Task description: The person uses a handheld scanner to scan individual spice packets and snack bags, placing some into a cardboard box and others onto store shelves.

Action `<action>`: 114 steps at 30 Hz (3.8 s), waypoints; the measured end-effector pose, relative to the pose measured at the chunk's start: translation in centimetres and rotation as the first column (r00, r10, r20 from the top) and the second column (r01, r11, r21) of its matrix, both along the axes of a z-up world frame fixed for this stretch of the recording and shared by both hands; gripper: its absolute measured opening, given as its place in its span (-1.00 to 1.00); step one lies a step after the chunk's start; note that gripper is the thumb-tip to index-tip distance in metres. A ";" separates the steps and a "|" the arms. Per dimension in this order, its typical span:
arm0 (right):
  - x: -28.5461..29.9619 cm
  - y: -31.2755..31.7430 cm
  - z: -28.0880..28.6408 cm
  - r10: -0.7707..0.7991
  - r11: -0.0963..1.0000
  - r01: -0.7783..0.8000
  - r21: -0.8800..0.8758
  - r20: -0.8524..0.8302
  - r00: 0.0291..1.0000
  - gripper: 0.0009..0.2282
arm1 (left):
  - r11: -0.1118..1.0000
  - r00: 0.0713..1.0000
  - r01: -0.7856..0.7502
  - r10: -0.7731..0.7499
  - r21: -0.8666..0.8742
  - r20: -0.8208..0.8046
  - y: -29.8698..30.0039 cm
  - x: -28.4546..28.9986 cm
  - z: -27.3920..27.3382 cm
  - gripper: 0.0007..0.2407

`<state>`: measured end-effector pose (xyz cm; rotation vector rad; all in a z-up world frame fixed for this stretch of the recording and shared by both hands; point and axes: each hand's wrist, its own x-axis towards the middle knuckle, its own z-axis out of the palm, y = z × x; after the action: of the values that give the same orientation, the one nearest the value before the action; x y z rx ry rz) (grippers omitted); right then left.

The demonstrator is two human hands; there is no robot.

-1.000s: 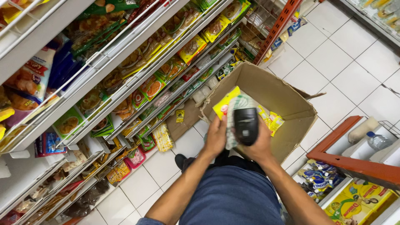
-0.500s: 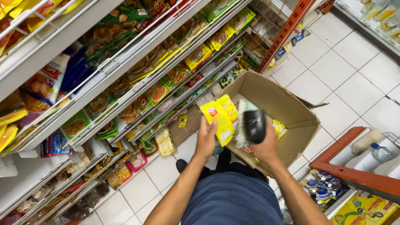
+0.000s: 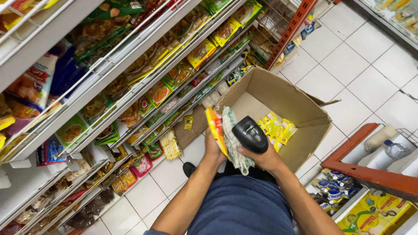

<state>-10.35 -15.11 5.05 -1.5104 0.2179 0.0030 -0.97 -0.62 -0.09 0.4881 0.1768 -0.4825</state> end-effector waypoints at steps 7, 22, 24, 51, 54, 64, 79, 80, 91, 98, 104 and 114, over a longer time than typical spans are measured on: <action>0.6 -0.7 1.8 -0.184 0.879 0.142 -0.456 -0.048 0.982 -0.64 | 0.973 0.999 0.049 -0.046 -0.227 0.017 5.7 1.4 1.6 -0.83; 2.1 1.4 -0.4 0.038 0.801 0.154 0.579 -0.305 0.952 -0.70 | 0.980 0.978 0.191 -0.195 -0.057 -0.079 6.2 1.1 2.4 -0.80; 2.4 1.8 0.2 0.032 0.837 0.092 0.540 -0.217 0.976 -0.70 | 0.991 0.991 0.135 -0.134 -0.012 0.018 6.6 0.6 2.0 -0.88; 10.4 17.7 -0.4 0.243 0.789 -0.126 0.601 -0.117 0.963 -0.61 | 0.722 0.872 -0.485 0.352 0.493 0.342 25.4 -1.2 7.3 -0.76; 10.1 20.1 0.9 0.219 0.811 -0.118 0.573 -0.110 0.970 -0.53 | 0.704 0.831 -0.553 0.423 0.446 0.362 25.8 -0.9 7.4 -0.76; 11.1 22.6 8.0 0.292 0.941 -0.224 -0.255 0.271 0.917 -0.80 | 0.633 0.836 -0.541 0.338 0.554 0.432 27.7 -0.3 9.8 -0.62; 11.4 26.2 12.2 0.442 0.851 -0.240 -0.467 0.389 0.808 -0.59 | 0.855 0.873 -0.447 0.352 0.265 0.337 33.0 -0.2 9.7 -0.70; 11.8 26.2 11.5 0.444 0.857 -0.280 -0.433 0.342 0.828 -0.63 | 0.861 0.881 -0.417 0.303 0.292 0.364 33.6 -0.2 10.3 -0.70; 15.9 29.1 11.6 0.270 0.962 -0.202 -0.183 0.541 0.797 -0.81 | 0.625 0.632 -0.659 0.159 0.418 0.759 37.6 2.5 24.3 -0.66; 19.8 34.8 21.0 0.033 0.999 -0.052 0.013 0.616 0.787 -0.78 | 0.348 0.398 -0.877 0.137 0.332 0.907 40.7 2.9 29.6 -0.52; 20.4 37.5 26.8 0.028 0.985 -0.116 0.124 0.555 0.831 -0.79 | 0.239 0.409 -0.877 -0.082 0.416 0.909 42.2 2.6 30.3 -0.67; 21.3 38.8 29.8 0.208 0.948 -0.030 -0.318 0.544 0.813 -0.72 | 0.215 0.404 -0.879 -0.137 0.425 0.905 42.4 3.3 32.1 -0.55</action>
<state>10.95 23.72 34.80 -1.7507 -0.3846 -0.3986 2.32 41.75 32.02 1.7667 -0.4128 0.6704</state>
